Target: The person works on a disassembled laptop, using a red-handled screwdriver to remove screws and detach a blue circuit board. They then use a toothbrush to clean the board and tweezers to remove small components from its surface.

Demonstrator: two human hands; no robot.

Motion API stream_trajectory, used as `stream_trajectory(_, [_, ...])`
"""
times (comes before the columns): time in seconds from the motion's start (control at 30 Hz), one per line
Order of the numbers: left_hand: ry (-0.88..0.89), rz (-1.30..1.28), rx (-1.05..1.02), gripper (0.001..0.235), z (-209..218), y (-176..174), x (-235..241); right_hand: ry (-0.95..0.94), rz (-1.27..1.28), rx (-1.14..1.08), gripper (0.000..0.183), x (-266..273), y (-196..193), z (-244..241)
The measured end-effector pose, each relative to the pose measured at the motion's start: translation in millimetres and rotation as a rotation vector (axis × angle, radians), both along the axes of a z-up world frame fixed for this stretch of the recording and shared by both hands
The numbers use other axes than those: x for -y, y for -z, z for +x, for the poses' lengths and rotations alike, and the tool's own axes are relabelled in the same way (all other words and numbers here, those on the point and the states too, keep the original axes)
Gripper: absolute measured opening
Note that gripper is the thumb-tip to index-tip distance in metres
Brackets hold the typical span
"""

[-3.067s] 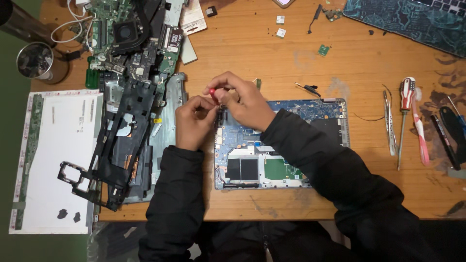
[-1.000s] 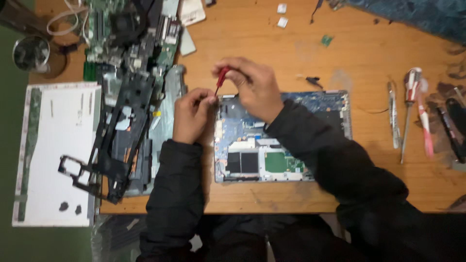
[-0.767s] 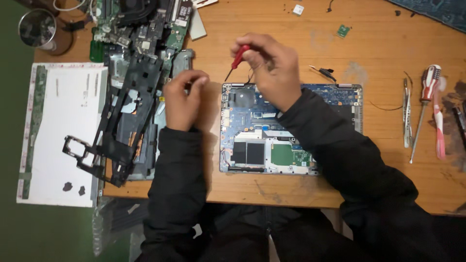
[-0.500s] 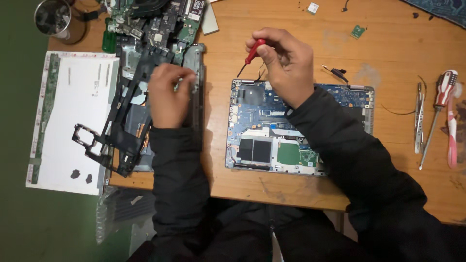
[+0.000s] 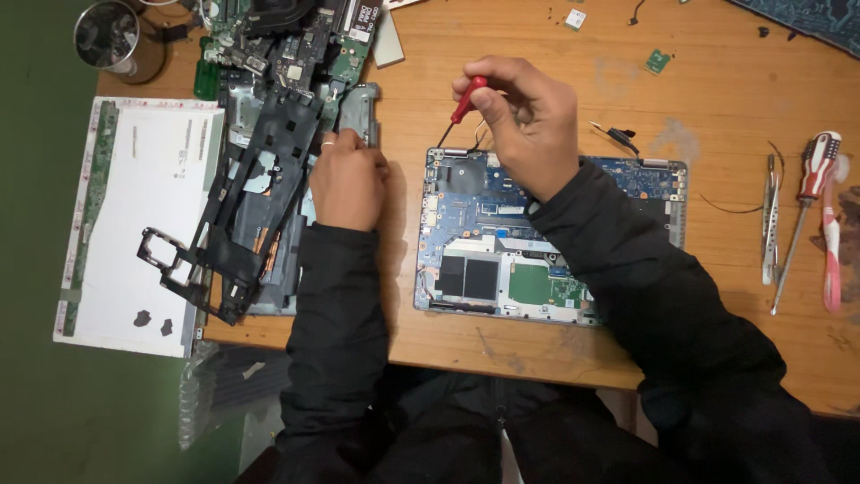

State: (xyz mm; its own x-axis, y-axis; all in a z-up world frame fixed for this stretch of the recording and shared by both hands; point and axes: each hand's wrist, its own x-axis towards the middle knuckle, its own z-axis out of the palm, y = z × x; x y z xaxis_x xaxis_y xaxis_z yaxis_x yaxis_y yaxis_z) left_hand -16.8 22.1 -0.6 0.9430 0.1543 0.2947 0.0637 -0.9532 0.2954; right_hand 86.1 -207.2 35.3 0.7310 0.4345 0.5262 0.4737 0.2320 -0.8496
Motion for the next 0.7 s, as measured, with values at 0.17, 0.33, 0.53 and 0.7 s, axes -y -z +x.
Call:
stream_trajectory(0.17, [-0.015, 0.068, 0.008, 0.003, 1, 6, 4, 0.013, -0.001, 0.01, 0.02, 1, -2, -1])
stream_trajectory(0.33, [-0.019, 0.138, 0.033, 0.006, 3, 6, 12, 0.005, 0.006, 0.016, 0.02, 2, -4, -1])
stream_trajectory(0.53, [-0.078, -0.081, 0.274, 0.003, -9, -24, 5, -0.006, 0.054, -0.004, 0.022, 5, -10, -1])
stream_trajectory(0.7, [-0.159, -0.447, 0.353, 0.002, -44, -63, -21, 0.004, 0.059, 0.032, 0.022, 11, -18, 0])
